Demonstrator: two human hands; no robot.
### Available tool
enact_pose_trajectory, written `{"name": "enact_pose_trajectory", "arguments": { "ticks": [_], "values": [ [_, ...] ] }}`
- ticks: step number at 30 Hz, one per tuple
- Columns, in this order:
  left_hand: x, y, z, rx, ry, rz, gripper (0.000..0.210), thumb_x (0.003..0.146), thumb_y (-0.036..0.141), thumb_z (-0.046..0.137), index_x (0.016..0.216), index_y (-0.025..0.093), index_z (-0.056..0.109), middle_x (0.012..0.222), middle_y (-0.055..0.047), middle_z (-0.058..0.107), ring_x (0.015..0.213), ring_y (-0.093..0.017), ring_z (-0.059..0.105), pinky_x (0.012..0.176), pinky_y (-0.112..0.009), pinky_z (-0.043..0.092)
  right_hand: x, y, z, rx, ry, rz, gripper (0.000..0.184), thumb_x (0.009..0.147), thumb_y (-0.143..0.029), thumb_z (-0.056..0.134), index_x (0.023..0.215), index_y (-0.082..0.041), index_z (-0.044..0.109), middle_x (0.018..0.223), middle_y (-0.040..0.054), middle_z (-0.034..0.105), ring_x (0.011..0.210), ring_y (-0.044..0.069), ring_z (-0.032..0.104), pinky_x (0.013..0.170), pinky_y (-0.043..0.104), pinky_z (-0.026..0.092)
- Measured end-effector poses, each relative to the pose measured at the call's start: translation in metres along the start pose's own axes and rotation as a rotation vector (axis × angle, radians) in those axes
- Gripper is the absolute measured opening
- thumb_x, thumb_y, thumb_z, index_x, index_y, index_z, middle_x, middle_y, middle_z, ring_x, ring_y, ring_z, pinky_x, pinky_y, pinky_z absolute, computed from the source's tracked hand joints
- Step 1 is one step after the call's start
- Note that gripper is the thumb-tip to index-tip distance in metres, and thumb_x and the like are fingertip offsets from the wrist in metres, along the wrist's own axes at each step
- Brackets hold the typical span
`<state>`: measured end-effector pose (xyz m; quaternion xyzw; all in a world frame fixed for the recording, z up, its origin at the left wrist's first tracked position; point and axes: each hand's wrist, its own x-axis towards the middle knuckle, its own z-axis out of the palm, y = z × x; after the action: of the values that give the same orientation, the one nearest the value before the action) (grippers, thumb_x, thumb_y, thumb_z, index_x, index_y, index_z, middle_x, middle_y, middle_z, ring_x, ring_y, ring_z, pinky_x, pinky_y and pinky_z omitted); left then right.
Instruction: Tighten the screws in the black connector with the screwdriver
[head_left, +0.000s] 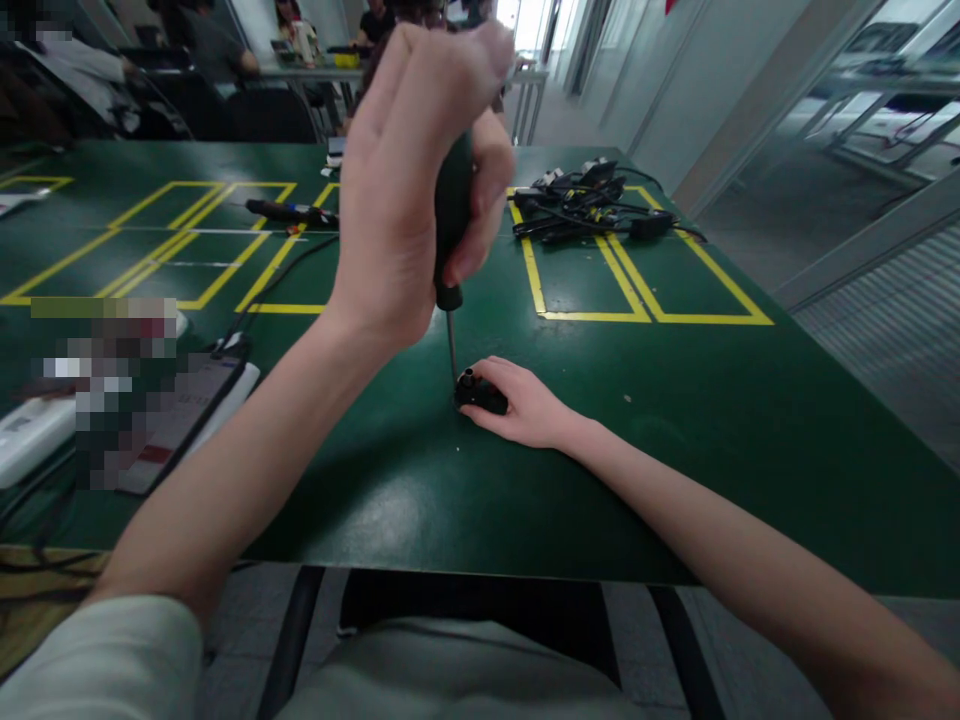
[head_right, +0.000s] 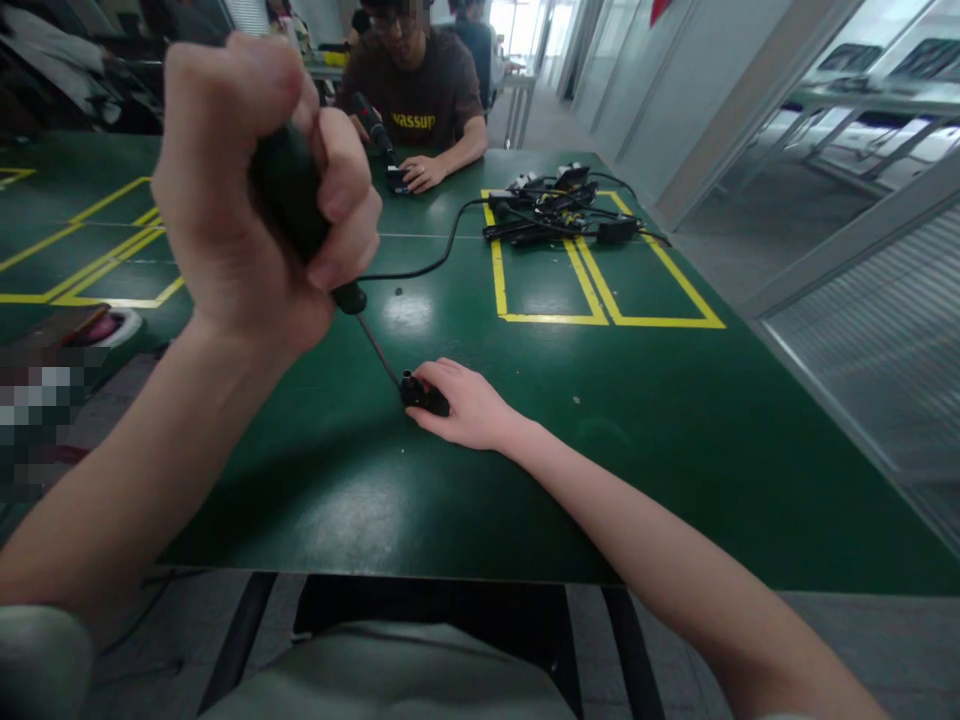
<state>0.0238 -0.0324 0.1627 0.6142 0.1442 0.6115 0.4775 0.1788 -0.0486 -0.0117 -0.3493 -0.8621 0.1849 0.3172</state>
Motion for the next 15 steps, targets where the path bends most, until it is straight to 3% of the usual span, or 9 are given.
{"name": "enact_pose_trajectory", "arguments": {
  "ticks": [2,5,7,9,12,13,15],
  "values": [
    [0.003,0.003,0.001,-0.032,-0.056,-0.066,0.045,0.112,0.019,0.017,0.074,0.022,0.039,0.054,0.008,0.031,0.031,0.001,0.031,0.036,-0.012,0.019,-0.001,0.001,0.001,0.005,0.010,-0.011,0.017,0.094,-0.032,0.065,0.101,-0.020,0.057,0.096,0.0083,0.069,0.085,0.023,0.061,0.076,0.035,0.050],
    [0.004,0.006,-0.001,-0.012,-0.189,-0.095,0.059,0.113,0.033,0.003,0.090,0.016,0.054,0.060,0.005,0.038,0.039,-0.001,0.042,0.042,-0.014,0.030,-0.001,0.002,0.001,0.006,0.008,-0.002,0.016,0.094,-0.033,0.066,0.101,-0.021,0.057,0.095,0.0075,0.069,0.084,0.023,0.061,0.076,0.035,0.050],
    [0.004,0.009,-0.005,0.036,-0.276,-0.120,0.069,0.111,0.032,-0.004,0.092,0.012,0.059,0.064,0.003,0.043,0.050,-0.003,0.049,0.049,-0.015,0.039,-0.002,0.002,0.001,0.008,0.004,0.009,0.017,0.094,-0.034,0.066,0.100,-0.021,0.057,0.095,0.0073,0.069,0.084,0.023,0.061,0.077,0.036,0.051],
    [0.003,0.010,-0.011,0.078,-0.318,-0.128,0.058,0.113,0.029,0.008,0.089,0.012,0.058,0.071,0.002,0.050,0.062,-0.003,0.056,0.058,-0.016,0.047,-0.001,0.001,0.001,0.014,0.002,0.012,0.017,0.094,-0.034,0.066,0.100,-0.021,0.057,0.095,0.0074,0.069,0.085,0.023,0.062,0.077,0.036,0.051],
    [0.003,0.009,-0.020,0.123,-0.304,-0.066,0.020,0.106,0.022,0.044,0.090,0.013,0.051,0.094,0.001,0.061,0.083,-0.006,0.067,0.074,-0.021,0.058,-0.001,0.000,0.000,0.026,-0.010,0.018,0.017,0.094,-0.034,0.066,0.101,-0.020,0.058,0.095,0.0082,0.069,0.086,0.024,0.063,0.078,0.037,0.052],
    [0.003,0.009,-0.022,0.125,-0.278,-0.039,0.015,0.102,0.019,0.052,0.088,0.016,0.047,0.094,0.002,0.062,0.084,-0.007,0.069,0.074,-0.022,0.058,0.000,-0.001,-0.001,0.029,-0.016,0.022,0.017,0.094,-0.034,0.065,0.101,-0.020,0.059,0.096,0.0084,0.070,0.087,0.024,0.063,0.079,0.037,0.053],
    [0.004,0.007,-0.023,0.107,-0.208,-0.018,0.022,0.097,0.014,0.058,0.084,0.020,0.041,0.084,0.008,0.061,0.066,-0.002,0.066,0.061,-0.015,0.052,0.000,-0.001,-0.001,0.032,-0.022,0.029,0.017,0.094,-0.034,0.065,0.102,-0.020,0.060,0.097,0.0087,0.070,0.088,0.025,0.064,0.080,0.038,0.053]
  ]
}}
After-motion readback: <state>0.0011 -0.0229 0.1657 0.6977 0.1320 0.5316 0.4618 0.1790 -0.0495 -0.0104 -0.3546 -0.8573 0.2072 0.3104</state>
